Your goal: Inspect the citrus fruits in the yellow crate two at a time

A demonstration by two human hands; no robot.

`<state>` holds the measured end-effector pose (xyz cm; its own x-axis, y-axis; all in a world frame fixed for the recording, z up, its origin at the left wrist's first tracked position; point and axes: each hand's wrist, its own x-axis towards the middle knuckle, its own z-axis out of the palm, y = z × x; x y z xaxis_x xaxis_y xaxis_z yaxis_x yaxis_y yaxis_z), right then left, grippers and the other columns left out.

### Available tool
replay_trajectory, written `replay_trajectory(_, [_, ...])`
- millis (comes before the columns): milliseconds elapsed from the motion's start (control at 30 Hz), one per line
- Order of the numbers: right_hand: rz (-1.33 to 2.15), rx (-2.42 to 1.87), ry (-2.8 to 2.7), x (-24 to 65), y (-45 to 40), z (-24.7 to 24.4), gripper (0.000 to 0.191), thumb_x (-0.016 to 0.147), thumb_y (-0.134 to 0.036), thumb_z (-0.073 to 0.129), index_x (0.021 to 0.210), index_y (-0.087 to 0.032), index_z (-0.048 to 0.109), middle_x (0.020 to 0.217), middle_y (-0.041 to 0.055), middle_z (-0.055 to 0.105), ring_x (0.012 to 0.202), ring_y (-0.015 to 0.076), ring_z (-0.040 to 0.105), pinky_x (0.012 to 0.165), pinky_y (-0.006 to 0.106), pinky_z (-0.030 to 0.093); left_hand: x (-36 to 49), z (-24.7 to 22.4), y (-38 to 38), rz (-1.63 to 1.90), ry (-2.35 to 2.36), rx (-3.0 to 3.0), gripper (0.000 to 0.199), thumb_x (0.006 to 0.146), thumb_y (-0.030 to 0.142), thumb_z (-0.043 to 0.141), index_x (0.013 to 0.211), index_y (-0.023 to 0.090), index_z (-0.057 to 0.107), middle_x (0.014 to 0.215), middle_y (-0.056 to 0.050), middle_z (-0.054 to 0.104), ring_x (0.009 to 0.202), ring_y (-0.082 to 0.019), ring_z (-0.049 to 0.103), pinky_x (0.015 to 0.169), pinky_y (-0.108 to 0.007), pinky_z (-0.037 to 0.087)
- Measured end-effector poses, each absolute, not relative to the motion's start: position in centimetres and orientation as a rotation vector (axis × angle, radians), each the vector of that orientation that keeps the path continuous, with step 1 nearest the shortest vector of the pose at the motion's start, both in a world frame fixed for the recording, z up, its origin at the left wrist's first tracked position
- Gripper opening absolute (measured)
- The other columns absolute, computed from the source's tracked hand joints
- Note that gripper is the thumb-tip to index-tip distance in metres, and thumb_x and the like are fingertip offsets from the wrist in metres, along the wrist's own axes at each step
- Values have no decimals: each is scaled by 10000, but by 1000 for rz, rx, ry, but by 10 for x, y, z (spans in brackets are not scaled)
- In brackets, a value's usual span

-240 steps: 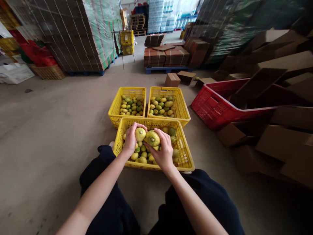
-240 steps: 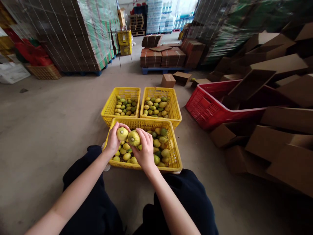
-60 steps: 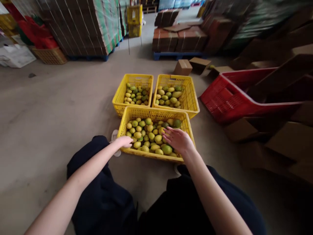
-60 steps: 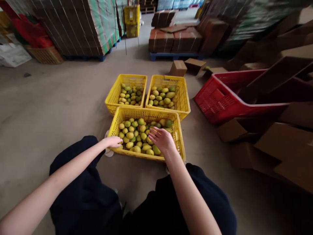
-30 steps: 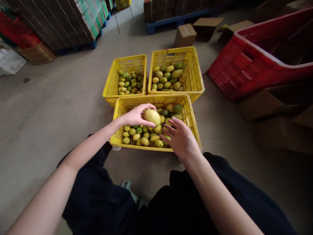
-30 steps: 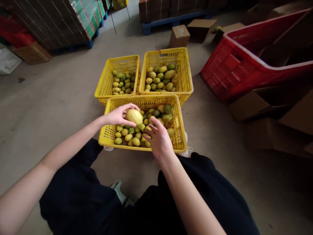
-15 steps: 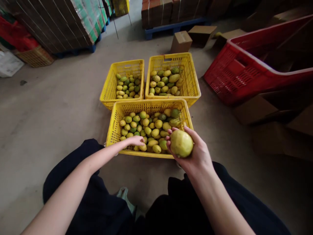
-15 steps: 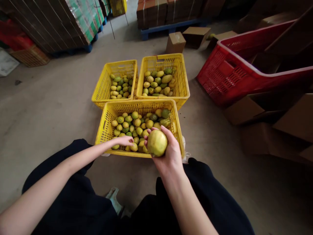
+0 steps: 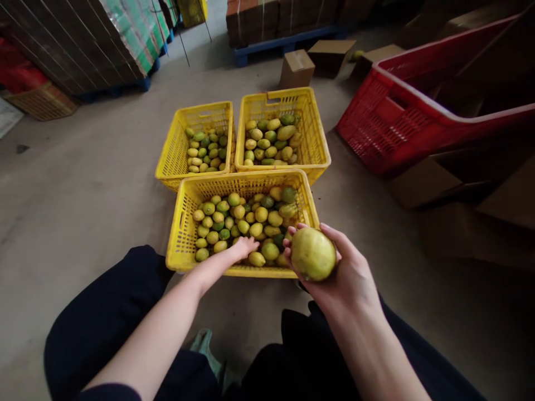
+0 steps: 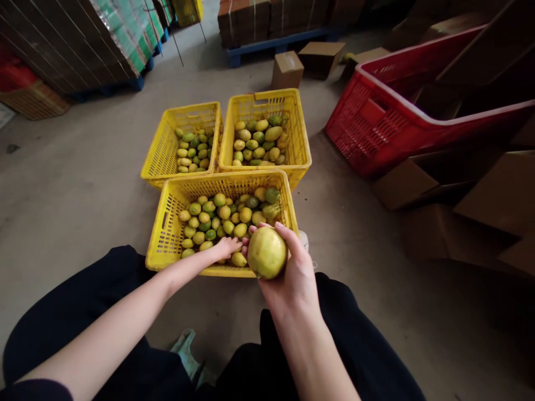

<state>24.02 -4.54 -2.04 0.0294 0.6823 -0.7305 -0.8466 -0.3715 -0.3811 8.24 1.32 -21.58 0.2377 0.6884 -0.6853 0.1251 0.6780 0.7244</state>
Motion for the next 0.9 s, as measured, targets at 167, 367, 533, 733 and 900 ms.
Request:
replay_trajectory(167, [1653,-958,142,238,-45,-18,181,727,-272,617,873,-167,625,743,70,698,641,202,672,544,305,594,50,-189,28,396,1457,891,225,655,126,728,796,187,564,872,-2,615,1041,-214,564,831,-255,466])
replay_trajectory(367, [1719,-932,194,217,-39,-8,129,762,-255,525,823,-164,592,666,70,675,621,196,668,531,285,576,14,-102,40,497,1322,753,281,800,427,606,892,164,567,754,-21,641,682,-144,619,649,-267,524])
replay_trajectory(533, [1768,-940,157,194,-33,-12,145,795,-275,495,813,-164,587,588,54,650,569,189,658,489,266,544,8,-43,17,644,1019,353,584,817,685,415,752,126,570,563,-18,545,420,-75,488,363,-166,396])
replay_trajectory(733, [1714,-940,-17,182,-18,-32,168,797,-330,534,760,-169,569,559,30,649,434,154,595,341,211,408,14,-20,-8,887,778,149,508,778,620,575,844,116,597,716,-58,625,498,-68,528,428,-165,463])
replay_trajectory(900, [1725,-796,-69,181,-12,-25,90,800,-279,596,781,-191,603,674,20,706,568,155,663,472,234,533,7,3,-15,941,734,414,400,753,412,713,992,106,618,903,-96,667,751,-150,671,667,-217,566])
